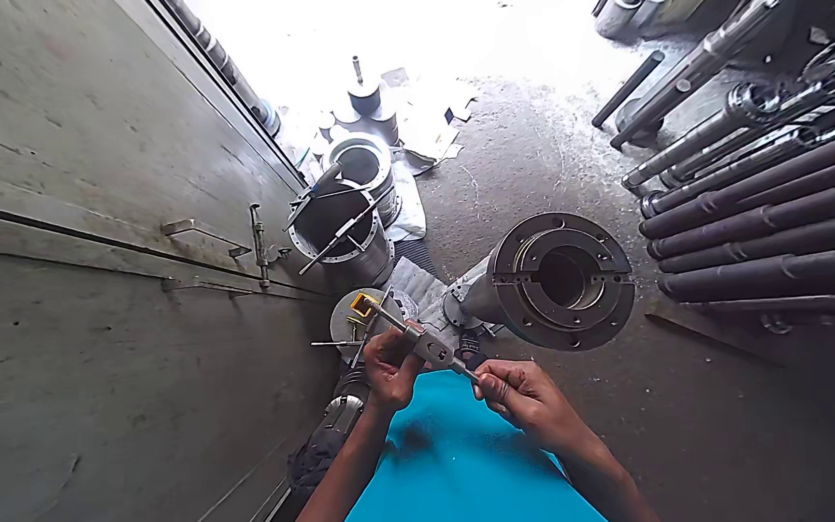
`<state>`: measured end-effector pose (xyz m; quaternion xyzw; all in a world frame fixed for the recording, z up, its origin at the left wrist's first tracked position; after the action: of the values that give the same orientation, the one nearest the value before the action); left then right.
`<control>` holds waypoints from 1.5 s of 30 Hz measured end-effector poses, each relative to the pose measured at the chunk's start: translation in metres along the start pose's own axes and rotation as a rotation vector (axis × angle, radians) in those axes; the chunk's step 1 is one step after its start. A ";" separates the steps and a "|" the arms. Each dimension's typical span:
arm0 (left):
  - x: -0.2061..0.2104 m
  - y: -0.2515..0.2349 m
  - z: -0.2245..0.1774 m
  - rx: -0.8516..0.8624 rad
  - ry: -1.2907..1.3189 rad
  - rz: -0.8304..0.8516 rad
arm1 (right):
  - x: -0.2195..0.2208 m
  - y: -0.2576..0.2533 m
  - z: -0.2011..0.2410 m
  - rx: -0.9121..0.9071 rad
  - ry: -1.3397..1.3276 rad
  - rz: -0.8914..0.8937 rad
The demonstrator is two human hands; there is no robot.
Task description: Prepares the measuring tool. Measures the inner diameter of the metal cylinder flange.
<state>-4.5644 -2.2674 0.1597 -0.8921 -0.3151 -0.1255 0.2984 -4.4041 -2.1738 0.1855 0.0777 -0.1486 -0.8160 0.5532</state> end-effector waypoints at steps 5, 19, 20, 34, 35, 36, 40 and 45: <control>-0.003 -0.003 0.001 -0.016 -0.082 -0.080 | -0.014 0.003 0.014 -0.216 0.619 -0.368; -0.023 0.008 0.007 -0.001 -0.116 -0.207 | 0.007 -0.024 -0.014 -0.121 0.132 -0.180; -0.025 0.007 0.006 -0.011 -0.191 -0.217 | 0.006 -0.024 -0.010 -0.196 0.325 -0.238; -0.039 0.004 -0.007 0.051 -0.419 -0.080 | 0.027 -0.043 -0.042 0.021 -0.132 0.000; -0.042 0.005 -0.005 -0.001 -0.460 -0.070 | 0.025 -0.047 -0.041 -0.026 0.036 0.001; -0.045 0.009 -0.003 -0.063 -0.512 -0.054 | 0.026 -0.052 -0.040 -0.041 0.161 0.024; -0.035 0.036 0.020 -0.390 -0.574 0.036 | 0.031 -0.079 -0.047 -0.001 0.297 0.048; -0.051 0.069 0.032 -0.570 -0.673 -0.036 | 0.039 -0.105 -0.085 0.115 0.232 0.052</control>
<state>-4.5584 -2.3157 0.0816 -0.9244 -0.3629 0.0852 -0.0810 -4.4863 -2.1867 0.0718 0.1992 -0.1321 -0.7770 0.5824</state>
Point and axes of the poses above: each hand's wrist, its own y-axis away from the middle knuckle, its own x-axis out of the palm, z = x × y, the point moved 8 cm from there along -y, towards the middle knuckle, and after that the axes turned 4 degrees about x, right-handed, at the moved point
